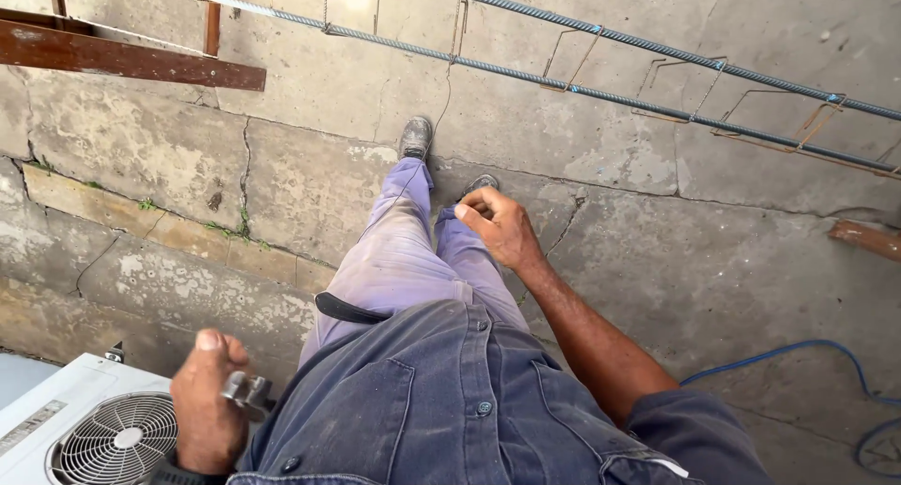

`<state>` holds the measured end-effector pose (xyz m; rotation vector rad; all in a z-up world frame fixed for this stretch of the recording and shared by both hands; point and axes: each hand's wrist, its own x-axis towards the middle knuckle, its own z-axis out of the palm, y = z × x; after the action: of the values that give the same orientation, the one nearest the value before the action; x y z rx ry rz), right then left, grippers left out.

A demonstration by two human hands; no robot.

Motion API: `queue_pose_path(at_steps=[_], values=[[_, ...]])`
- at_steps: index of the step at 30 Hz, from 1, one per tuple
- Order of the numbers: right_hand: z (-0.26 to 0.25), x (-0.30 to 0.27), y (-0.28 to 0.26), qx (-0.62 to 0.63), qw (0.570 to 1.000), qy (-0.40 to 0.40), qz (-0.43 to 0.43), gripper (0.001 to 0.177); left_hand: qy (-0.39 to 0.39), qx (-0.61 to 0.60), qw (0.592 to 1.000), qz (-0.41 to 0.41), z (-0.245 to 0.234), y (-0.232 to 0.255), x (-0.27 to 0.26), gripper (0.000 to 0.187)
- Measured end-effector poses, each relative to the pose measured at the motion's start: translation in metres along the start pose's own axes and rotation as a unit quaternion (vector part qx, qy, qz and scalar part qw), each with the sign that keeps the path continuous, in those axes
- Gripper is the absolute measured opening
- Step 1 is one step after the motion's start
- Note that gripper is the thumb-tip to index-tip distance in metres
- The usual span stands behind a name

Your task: The person ties a wire around the intersection of two steel rebar rods using their hands and a metal tying tool. They wrap the wire around the rods and twist it to secure the connection, repeating the process at multiple points along the rebar structure.

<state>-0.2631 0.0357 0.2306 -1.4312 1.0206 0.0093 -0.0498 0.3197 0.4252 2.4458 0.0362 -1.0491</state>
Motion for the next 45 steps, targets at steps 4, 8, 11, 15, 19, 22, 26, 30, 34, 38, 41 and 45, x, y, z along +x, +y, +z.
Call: queue_pose_path(at_steps=[4,8,11,15,19,22,26,30,34,38,41,45], values=[[0.010,-0.005,-0.049,0.061,0.996,-0.052,-0.048,0.036,-0.011,-0.014,0.999,0.045,0.002,0.071,0.011,0.079],[0.012,-0.016,-0.098,0.107,0.962,-0.197,-0.154,0.063,-0.155,-0.008,0.956,0.248,0.022,0.126,0.033,0.071],[0.018,-0.023,-0.124,0.114,0.932,-0.255,-0.229,0.093,-0.259,-0.156,0.894,0.330,0.056,0.183,0.053,0.070],[0.029,-0.033,-0.132,0.122,0.983,-0.093,-0.098,0.047,-0.233,-0.193,0.936,0.177,0.120,0.265,0.038,0.064],[0.014,-0.020,-0.071,0.283,0.949,-0.060,-0.122,0.023,-0.276,-0.158,0.910,0.264,0.179,0.242,0.088,0.050],[-0.019,-0.019,-0.019,0.133,0.991,0.018,-0.015,0.032,-0.098,-0.089,0.940,0.315,0.229,0.184,0.165,0.052],[-0.033,-0.009,0.035,0.036,0.992,0.034,0.120,0.040,-0.124,-0.021,0.961,0.246,0.295,0.113,0.251,0.044],[-0.025,-0.004,0.021,0.101,0.969,0.005,0.224,0.047,-0.175,-0.100,0.959,0.200,0.296,0.130,0.240,0.024],[-0.016,0.016,0.003,0.147,0.960,-0.013,0.239,0.050,-0.187,-0.074,0.950,0.240,0.300,0.134,0.255,0.014],[-0.012,0.031,-0.024,0.134,0.948,-0.055,0.283,0.063,-0.220,-0.038,0.949,0.224,0.283,0.149,0.254,0.008],[-0.010,0.035,-0.035,0.133,0.947,-0.070,0.284,0.063,-0.255,-0.062,0.951,0.164,0.273,0.157,0.252,0.011],[-0.008,0.040,-0.032,0.133,0.949,-0.076,0.275,0.065,-0.299,-0.074,0.945,0.113,0.276,0.160,0.261,0.013]])
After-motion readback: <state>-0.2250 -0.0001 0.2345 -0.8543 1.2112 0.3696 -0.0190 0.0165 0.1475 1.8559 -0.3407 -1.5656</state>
